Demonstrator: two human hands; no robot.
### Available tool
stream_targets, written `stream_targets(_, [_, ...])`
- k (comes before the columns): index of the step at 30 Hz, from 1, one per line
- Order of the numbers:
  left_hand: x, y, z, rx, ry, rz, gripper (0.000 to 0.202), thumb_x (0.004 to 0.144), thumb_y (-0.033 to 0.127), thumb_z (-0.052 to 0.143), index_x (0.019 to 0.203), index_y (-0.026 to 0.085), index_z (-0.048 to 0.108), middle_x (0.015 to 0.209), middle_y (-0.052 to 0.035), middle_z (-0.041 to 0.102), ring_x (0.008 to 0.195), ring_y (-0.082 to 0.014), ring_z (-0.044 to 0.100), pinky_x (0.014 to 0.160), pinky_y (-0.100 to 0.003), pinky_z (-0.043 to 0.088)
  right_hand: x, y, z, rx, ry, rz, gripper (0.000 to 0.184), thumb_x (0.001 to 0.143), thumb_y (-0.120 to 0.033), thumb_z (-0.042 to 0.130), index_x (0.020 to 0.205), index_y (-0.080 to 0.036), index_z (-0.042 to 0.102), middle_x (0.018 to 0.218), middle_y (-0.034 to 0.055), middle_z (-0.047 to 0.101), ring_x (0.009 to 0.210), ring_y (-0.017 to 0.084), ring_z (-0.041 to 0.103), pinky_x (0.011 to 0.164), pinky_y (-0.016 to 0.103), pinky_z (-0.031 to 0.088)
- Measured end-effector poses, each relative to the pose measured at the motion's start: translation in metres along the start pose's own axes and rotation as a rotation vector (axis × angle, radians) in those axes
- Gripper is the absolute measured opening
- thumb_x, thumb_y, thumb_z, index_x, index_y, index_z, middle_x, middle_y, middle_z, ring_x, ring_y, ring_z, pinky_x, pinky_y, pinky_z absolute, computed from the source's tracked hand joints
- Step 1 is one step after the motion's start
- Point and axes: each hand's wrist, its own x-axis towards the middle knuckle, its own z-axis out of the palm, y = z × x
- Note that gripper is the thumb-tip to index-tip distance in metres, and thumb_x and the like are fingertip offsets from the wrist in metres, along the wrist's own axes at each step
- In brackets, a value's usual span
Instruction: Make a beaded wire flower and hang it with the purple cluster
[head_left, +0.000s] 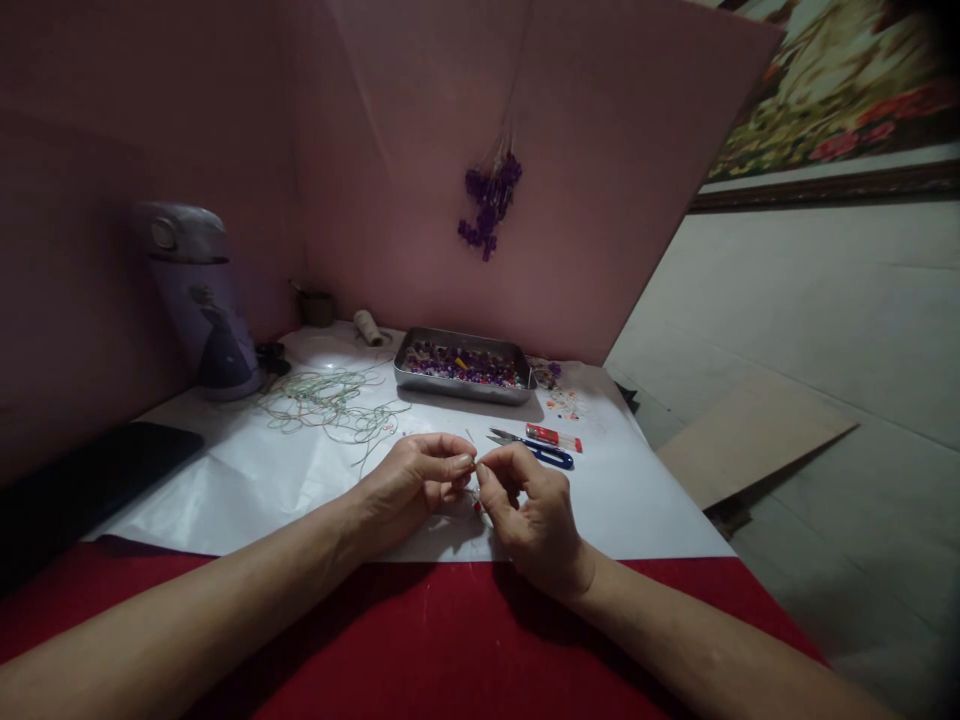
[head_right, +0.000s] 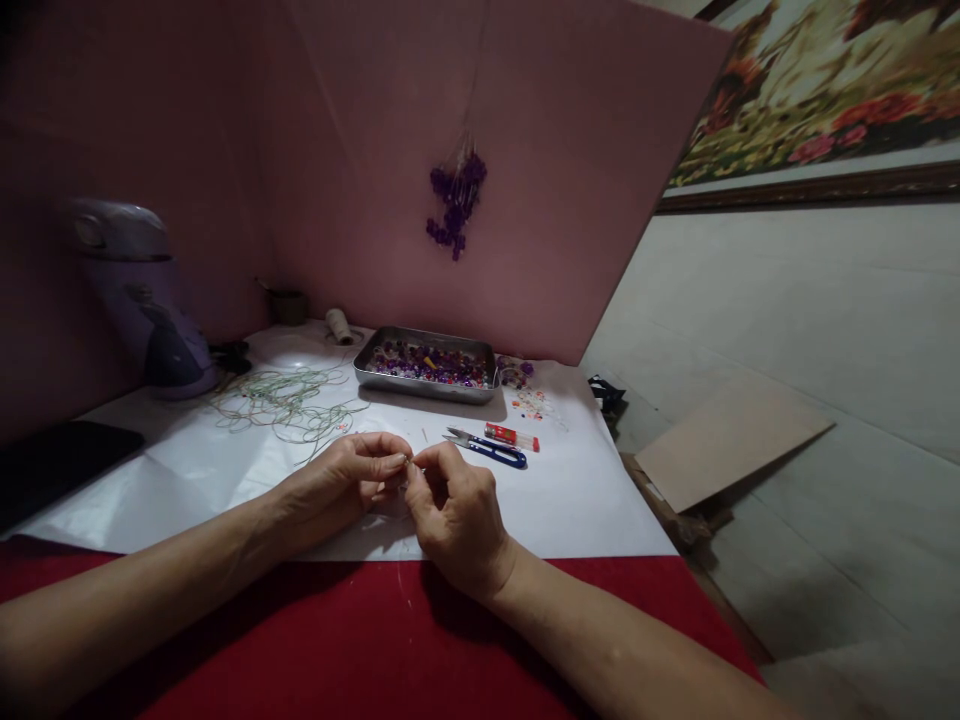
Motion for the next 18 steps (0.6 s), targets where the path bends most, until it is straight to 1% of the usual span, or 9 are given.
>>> stream_targets(5, [-0.0006, -0.0001, 0.0008, 0.001, 0.021, -0.002, 0.014, 0.060, 0.011, 0.078, 0.069, 0.009, 0.067, 0.059, -0.0021, 0.058, 0.050, -0.0075, 0.047, 0.053, -0.022, 0.035, -0.0001, -0.0005, -0.0001, 0.011, -0.004, -0.012, 0.010, 0.087, -0.016, 0.052, 0.078, -0.019, 0.055, 0.062, -0.0019, 0.057, 0.050, 0.010, 0.051, 0.050, 0.022, 0.041])
stream_targets(18, [0.0002, -0.0018, -0.0011, 0.015, -0.020, 0.008, 0.011, 0.064, 0.012, 0.076, 0.070, 0.009, 0.067, 0.059, -0.0024, 0.057, 0.051, -0.0080, 0.047, 0.053, -0.023, 0.035, 0.0006, -0.0015, -0.0002, 0.020, -0.011, 0.001, 0.010, 0.087, -0.017, 0.051, 0.078, -0.019, 0.054, 0.061, -0.0022, 0.057, 0.049, 0.010, 0.051, 0.050, 0.023, 0.041])
